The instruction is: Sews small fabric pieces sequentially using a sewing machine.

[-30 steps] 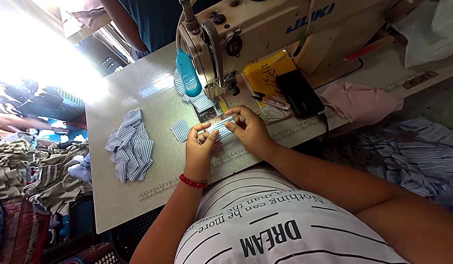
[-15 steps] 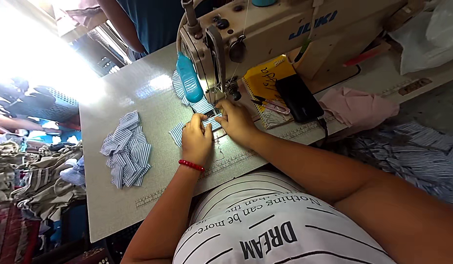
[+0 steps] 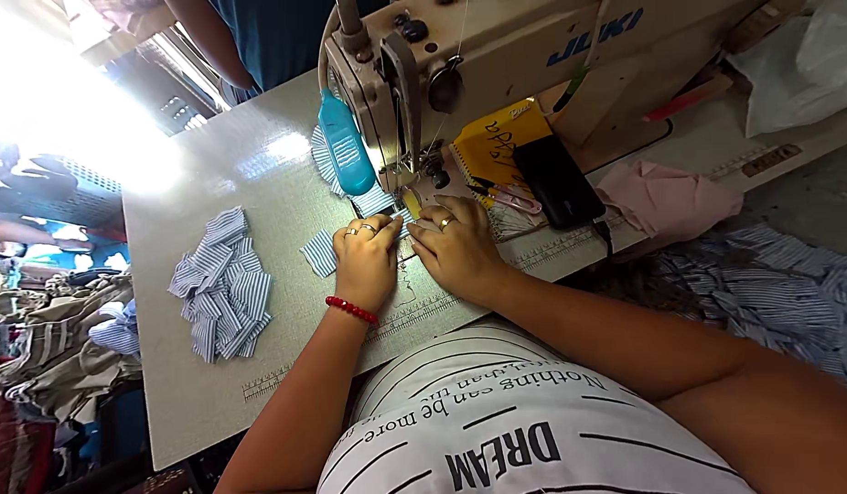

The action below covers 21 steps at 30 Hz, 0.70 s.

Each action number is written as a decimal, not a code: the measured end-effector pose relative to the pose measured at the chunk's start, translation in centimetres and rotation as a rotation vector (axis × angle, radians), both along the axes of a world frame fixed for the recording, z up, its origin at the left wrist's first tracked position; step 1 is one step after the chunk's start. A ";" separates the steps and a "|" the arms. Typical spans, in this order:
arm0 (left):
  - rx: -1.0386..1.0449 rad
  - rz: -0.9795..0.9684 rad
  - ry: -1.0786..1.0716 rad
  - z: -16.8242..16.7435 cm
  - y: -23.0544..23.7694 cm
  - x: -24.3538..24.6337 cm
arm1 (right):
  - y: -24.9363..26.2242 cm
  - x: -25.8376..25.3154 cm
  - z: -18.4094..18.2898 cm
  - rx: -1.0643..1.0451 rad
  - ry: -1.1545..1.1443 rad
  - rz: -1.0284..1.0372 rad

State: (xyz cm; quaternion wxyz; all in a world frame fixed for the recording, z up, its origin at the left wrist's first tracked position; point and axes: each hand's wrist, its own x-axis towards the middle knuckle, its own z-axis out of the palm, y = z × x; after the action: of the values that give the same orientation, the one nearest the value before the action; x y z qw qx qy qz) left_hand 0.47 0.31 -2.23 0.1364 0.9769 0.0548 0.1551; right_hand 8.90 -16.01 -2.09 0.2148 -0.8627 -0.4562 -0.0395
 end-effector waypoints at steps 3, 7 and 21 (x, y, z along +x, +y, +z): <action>-0.003 0.004 0.006 0.1 0.5 0.3 | 0.4 0.2 0.2 -0.030 0.036 -0.011; -0.004 -0.004 0.009 0.2 0.9 0.5 | 0.5 0.3 0.1 -0.029 0.048 -0.012; 0.015 -0.025 0.020 0.1 1.3 0.5 | 0.4 0.1 -0.1 -0.004 -0.038 0.010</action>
State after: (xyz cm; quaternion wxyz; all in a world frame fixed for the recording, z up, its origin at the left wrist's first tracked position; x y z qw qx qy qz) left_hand 1.00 1.57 -2.10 0.1306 0.9800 0.0427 0.1441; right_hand 8.98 -15.58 -2.21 0.2046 -0.8599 -0.4646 -0.0541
